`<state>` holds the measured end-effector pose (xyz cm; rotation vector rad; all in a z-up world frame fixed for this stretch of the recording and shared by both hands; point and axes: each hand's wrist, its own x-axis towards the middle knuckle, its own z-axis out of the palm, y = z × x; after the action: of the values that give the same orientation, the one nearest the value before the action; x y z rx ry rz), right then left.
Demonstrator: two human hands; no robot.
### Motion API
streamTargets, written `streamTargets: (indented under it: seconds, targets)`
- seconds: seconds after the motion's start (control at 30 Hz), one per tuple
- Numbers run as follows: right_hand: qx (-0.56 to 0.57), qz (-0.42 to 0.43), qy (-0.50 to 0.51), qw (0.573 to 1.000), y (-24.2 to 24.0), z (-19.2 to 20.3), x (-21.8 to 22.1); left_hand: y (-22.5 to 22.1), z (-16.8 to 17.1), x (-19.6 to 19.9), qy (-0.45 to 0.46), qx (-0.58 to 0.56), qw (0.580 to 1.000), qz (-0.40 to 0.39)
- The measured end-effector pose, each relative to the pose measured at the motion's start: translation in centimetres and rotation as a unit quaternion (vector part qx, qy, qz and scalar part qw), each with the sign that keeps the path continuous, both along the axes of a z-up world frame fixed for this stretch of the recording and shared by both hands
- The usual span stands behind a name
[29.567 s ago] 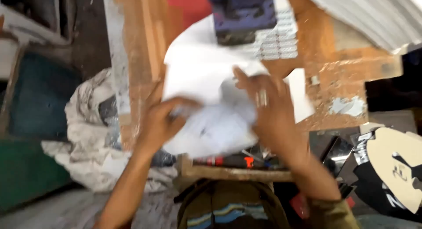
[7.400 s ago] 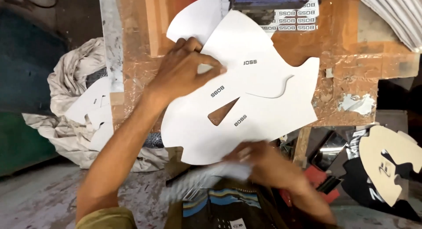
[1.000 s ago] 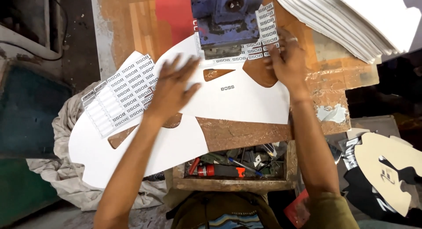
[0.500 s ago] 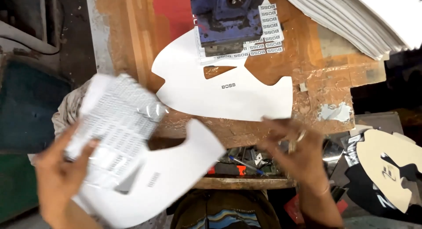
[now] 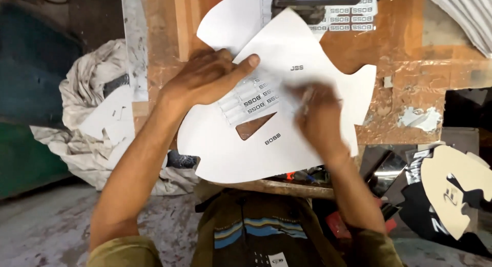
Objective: Applying brand labels to shaped fabric pieces using a stamping machine.
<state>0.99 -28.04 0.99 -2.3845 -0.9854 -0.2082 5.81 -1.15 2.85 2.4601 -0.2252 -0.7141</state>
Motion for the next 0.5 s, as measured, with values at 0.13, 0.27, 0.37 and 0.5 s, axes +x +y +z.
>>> streamTargets:
  seconds: [0.13, 0.27, 0.37, 0.5]
  targets:
    - [0.054, 0.314, 0.345, 0.883, -0.6, 0.8, -7.3, -0.4, -0.4, -1.1, -0.066, -0.040, 0.997, 0.007]
    - [0.106, 0.135, 0.276, 0.946, -8.1, 0.3, -6.5, -1.0, -0.4, -2.9, -0.184, -0.060, 0.981, 0.000]
    - [0.205, -0.268, 0.279, 0.899, -13.5, 0.5, -3.9, 0.2, -1.0, -4.9, -0.127, -0.001, 0.991, 0.048]
    - [0.268, -0.286, 0.156, 0.907, -17.1, -1.3, -1.1, 11.4, -7.3, -12.8, -0.253, -0.148, 0.925, 0.241]
